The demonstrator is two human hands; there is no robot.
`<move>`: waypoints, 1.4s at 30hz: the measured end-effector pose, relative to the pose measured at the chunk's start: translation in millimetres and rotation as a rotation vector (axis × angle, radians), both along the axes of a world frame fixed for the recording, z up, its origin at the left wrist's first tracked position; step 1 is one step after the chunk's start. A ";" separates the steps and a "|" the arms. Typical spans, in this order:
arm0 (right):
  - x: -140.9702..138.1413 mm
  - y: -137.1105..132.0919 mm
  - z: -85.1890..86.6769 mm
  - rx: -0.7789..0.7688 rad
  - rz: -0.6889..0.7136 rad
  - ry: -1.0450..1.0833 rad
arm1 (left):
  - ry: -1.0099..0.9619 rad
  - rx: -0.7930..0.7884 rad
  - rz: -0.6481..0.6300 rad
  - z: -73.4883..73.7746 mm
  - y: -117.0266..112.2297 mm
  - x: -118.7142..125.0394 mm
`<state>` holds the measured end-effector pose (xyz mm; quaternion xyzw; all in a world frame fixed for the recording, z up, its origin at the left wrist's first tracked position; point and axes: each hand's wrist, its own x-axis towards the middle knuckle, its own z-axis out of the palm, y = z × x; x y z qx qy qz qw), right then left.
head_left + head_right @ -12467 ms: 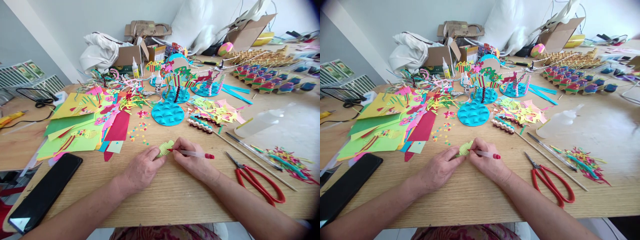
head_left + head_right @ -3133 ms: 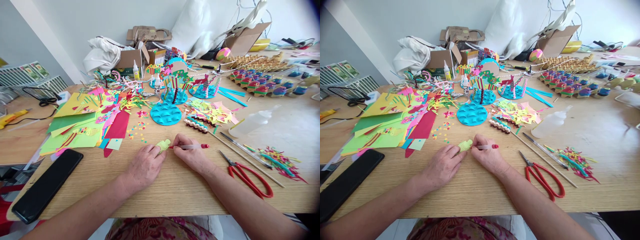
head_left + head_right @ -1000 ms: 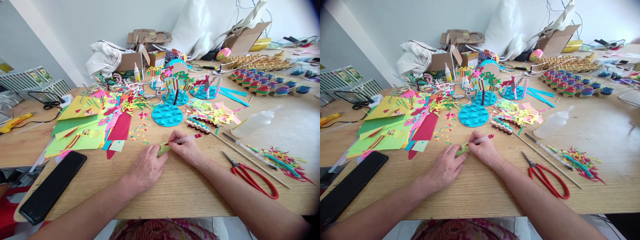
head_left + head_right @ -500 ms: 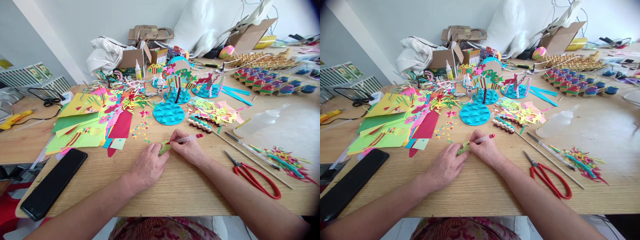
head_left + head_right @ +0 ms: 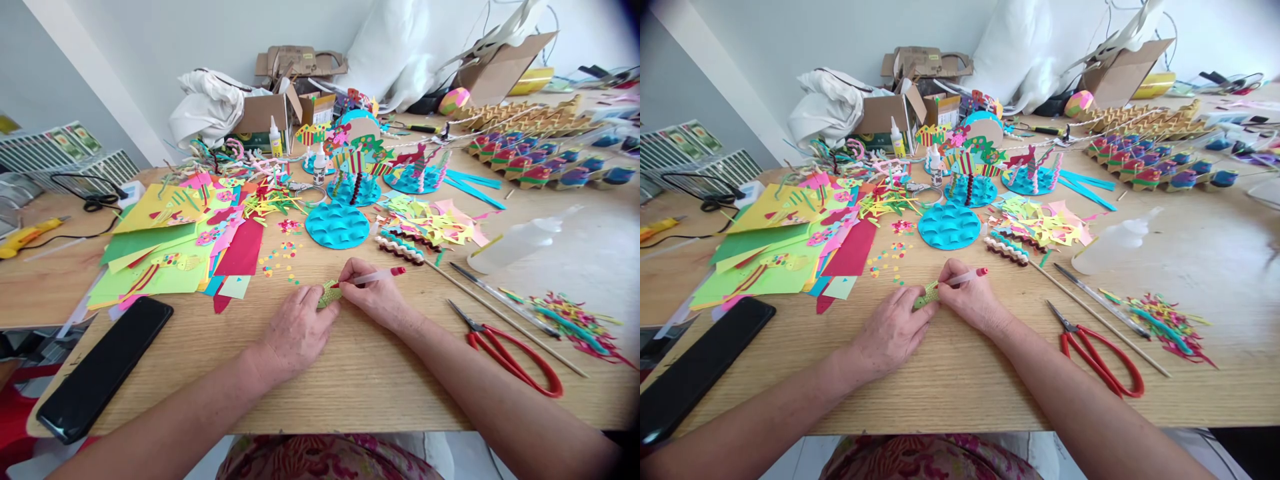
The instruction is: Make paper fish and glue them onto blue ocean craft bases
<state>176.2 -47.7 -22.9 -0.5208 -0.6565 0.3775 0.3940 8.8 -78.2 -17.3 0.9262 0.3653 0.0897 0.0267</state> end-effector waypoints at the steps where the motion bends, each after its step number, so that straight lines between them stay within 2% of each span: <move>1: 0.0 0.1 0.0 0.004 -0.002 -0.004 | 0.001 0.001 0.002 0.0 0.1 0.1; 14: -0.4 1.5 -2.3 0.062 -0.033 -0.058 | 0.002 0.001 0.004 0.0 0.4 0.5; 21: -0.3 0.2 0.4 0.044 -0.066 0.026 | 0.000 -0.010 0.000 -0.6 0.2 0.1; 42: 0.8 1.3 -1.5 0.060 -0.033 -0.046 | 0.009 -0.004 0.004 0.9 -0.1 0.2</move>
